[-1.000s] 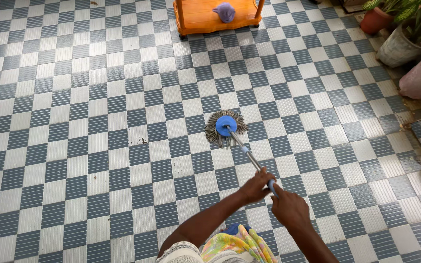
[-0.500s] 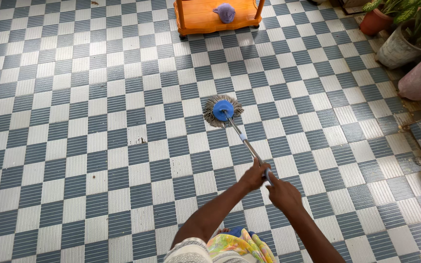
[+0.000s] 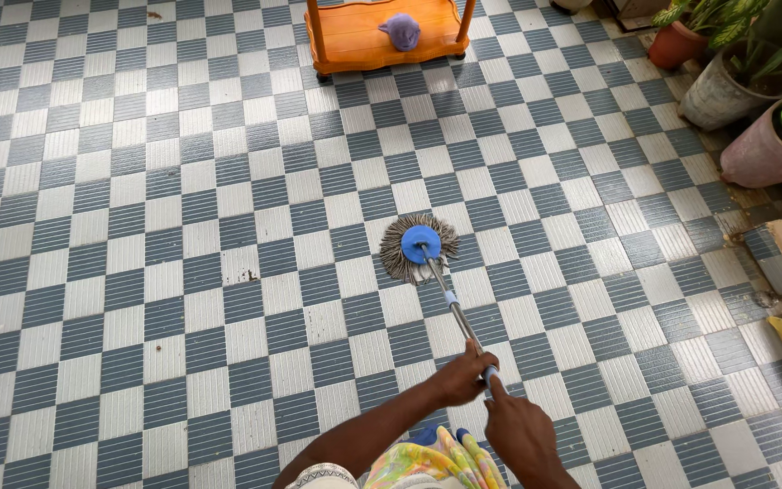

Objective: The person mops a checkered tile floor using a blue spin mop. They dip the mop into a pink bucket of water, wring it out by hand, and continue mopping the floor in a systematic manner.

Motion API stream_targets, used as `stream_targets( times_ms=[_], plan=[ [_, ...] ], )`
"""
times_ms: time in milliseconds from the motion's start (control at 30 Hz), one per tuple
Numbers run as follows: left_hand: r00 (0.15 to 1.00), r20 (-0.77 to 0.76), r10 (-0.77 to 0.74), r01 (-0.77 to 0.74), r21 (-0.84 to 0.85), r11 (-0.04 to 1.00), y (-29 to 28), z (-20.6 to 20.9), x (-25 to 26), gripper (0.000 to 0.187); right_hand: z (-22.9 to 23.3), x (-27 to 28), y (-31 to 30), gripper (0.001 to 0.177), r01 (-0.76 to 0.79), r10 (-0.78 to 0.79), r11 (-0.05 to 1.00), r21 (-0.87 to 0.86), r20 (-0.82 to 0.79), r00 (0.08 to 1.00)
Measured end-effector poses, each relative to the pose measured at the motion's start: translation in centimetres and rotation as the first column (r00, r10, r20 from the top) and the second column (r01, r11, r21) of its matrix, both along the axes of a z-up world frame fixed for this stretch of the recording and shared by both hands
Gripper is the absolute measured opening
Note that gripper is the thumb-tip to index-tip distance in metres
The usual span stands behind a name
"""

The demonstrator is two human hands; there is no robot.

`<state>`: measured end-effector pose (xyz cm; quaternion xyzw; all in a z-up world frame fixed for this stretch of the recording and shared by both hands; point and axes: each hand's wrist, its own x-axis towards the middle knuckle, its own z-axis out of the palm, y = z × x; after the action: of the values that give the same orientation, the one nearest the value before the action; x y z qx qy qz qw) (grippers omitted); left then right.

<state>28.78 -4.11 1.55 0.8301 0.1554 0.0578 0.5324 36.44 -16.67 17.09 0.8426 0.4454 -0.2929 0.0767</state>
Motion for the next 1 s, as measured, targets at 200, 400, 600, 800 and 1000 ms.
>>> stream_targets(
  times_ms=[200, 400, 600, 800, 1000],
  plan=[
    [0.997, -0.047, 0.067, -0.063, 0.066, 0.996, 6.0, -5.9, 3.1, 0.042, -4.5, 1.4, 5.5, 0.062, -0.02, 0.018, 0.991, 0.13, 0.016, 1.0],
    [0.971, -0.016, 0.237, -0.236, 0.04, 0.971, 7.5, -7.5, 7.5, 0.04, -6.0, 4.7, 8.1, 0.06, 0.028, -0.032, 0.996, 0.087, 0.037, 0.999],
    [0.979, 0.092, 0.184, -0.182, -0.031, 0.983, 0.7, -3.3, 6.2, 0.033, 0.4, 4.1, 2.2, 0.056, 0.153, -0.154, 0.986, -0.061, -0.015, 0.988],
    [1.0, -0.024, -0.018, 0.017, -0.053, 0.998, -5.6, 2.8, 0.2, 0.039, 0.8, 0.7, -4.1, 0.065, 0.131, -0.137, 0.985, -0.116, -0.051, 0.989],
    [0.998, -0.067, -0.015, 0.015, -0.003, 1.0, -4.2, 0.6, 0.5, 0.041, -3.5, 0.5, -3.5, 0.064, 0.046, -0.047, 0.998, -0.038, -0.025, 0.999]
  ],
)
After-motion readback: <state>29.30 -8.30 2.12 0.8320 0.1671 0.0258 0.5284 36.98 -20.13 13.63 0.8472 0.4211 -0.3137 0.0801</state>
